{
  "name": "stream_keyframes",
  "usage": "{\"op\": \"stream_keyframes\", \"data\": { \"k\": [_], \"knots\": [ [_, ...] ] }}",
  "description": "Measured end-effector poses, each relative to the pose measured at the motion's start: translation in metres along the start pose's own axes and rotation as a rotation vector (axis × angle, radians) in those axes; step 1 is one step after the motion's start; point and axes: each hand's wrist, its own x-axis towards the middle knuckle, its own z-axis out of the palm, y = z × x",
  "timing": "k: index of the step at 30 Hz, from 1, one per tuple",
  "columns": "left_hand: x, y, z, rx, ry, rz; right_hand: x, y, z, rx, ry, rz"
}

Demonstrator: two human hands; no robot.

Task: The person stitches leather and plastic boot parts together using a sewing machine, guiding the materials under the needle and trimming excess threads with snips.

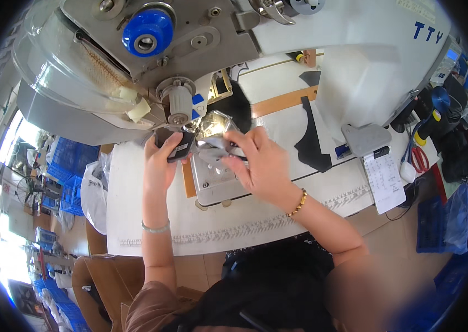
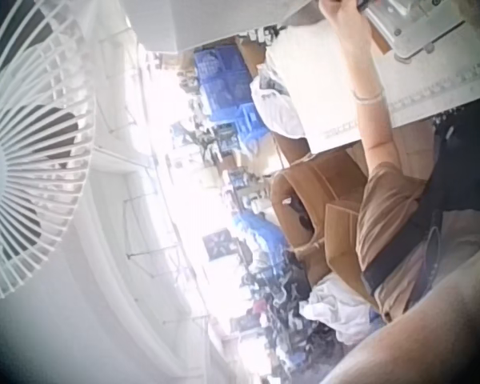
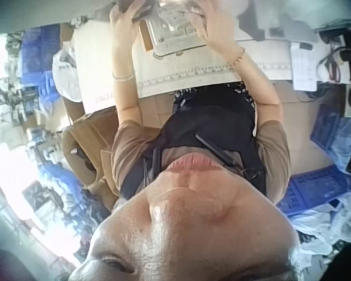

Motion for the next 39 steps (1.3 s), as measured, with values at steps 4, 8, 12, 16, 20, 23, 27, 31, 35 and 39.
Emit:
{"op": "stream_keyframes", "data": {
  "k": [4, 8, 12, 16, 20, 23, 27, 31, 35, 39],
  "knots": [
    [-0.025, -0.002, 0.037, -0.041, 0.269, 0.112, 0.008, -0.014, -0.013, -0.202, 0.013, 0.108],
    [-0.034, -0.025, 0.048, 0.078, 0.49, 0.215, 0.02, -0.025, -0.027, -0.321, -0.052, -0.009],
    [-0.036, -0.026, 0.061, -0.078, 0.514, 0.244, 0.03, -0.024, -0.028, -0.43, -0.127, -0.11],
    [-0.042, -0.035, 0.049, -0.247, 0.297, 0.247, 0.034, -0.025, -0.028, -0.515, -0.187, -0.17],
    [-0.044, -0.035, 0.036, -0.661, 0.364, -0.02, 0.032, -0.032, -0.024, -0.614, -0.193, -0.258],
    [-0.039, -0.042, 0.026, -0.729, 0.234, -0.093, 0.03, -0.043, -0.022, -0.654, -0.211, -0.261],
    [-0.034, -0.038, 0.021, -0.582, 0.258, -0.119, 0.021, -0.048, -0.012, -0.751, -0.192, -0.222],
    [-0.028, -0.027, 0.023, -0.277, 0.283, -0.03, 0.017, -0.051, -0.01, -0.764, -0.219, -0.226],
    [-0.03, -0.01, 0.03, -0.105, 0.16, 0.105, 0.018, -0.043, -0.014, -0.682, -0.232, -0.214],
    [-0.032, -0.007, 0.032, 0.008, 0.156, 0.078, 0.025, -0.042, -0.03, -0.492, -0.275, -0.061]
  ]
}}
